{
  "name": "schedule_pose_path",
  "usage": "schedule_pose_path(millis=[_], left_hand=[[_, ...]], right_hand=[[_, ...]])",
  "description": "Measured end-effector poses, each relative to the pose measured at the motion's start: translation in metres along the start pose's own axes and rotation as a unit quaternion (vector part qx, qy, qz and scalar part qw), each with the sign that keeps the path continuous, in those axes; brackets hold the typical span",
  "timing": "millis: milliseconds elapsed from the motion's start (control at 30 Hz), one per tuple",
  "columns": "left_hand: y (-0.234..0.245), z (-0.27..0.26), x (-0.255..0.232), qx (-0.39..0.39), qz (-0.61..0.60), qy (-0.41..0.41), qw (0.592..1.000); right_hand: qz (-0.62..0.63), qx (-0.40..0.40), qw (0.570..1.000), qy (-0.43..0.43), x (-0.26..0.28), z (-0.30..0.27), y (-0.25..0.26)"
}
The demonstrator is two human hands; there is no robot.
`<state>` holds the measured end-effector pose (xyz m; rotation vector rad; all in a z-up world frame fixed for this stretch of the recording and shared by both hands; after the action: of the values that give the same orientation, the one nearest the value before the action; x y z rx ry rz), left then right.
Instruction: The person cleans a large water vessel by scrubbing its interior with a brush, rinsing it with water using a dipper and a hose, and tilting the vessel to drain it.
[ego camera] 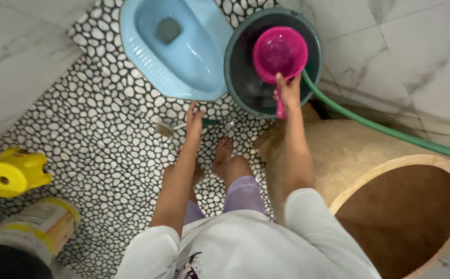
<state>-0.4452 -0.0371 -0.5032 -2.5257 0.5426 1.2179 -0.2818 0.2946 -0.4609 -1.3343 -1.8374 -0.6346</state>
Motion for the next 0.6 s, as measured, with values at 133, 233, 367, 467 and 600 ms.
schedule_pose_path(millis=[133,233,367,467,600], left_hand=[[-0.004,-0.015,-0.005,0.017,-0.004,-0.015,1.000],[-0.007,-0.032,-0.017,0.016,-0.048,-0.041,0.998],[-0.013,-0.058,-0.029,0.032,-0.022,-0.017,0.999],[-0.017,-0.083,-0.044,0.085,-0.037,-0.062,0.994],[-0.029,-0.112,-0.078,0.151,0.004,-0.089,0.985]], right_hand=[[-0.621,-0.063,0.688,0.371,0.050,-0.068,-0.043],[-0.759,0.011,0.635,0.147,0.003,-0.059,-0.062],[-0.672,0.058,0.713,0.190,-0.016,-0.048,-0.076],[-0.388,0.048,0.901,0.187,0.007,-0.065,-0.052],[-0.039,0.034,0.999,-0.002,0.051,-0.150,-0.028]])
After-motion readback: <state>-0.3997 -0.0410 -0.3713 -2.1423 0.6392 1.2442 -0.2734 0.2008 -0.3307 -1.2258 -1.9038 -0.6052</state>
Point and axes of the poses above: each hand's wrist, its own z-axis towards the middle knuckle, its own y-axis out of the back of the hand, x = y × z, the point moved 6 cm from there along z, towards the middle knuckle, and after that the axes turned 3 degrees about -y, right-handed, at the moved point
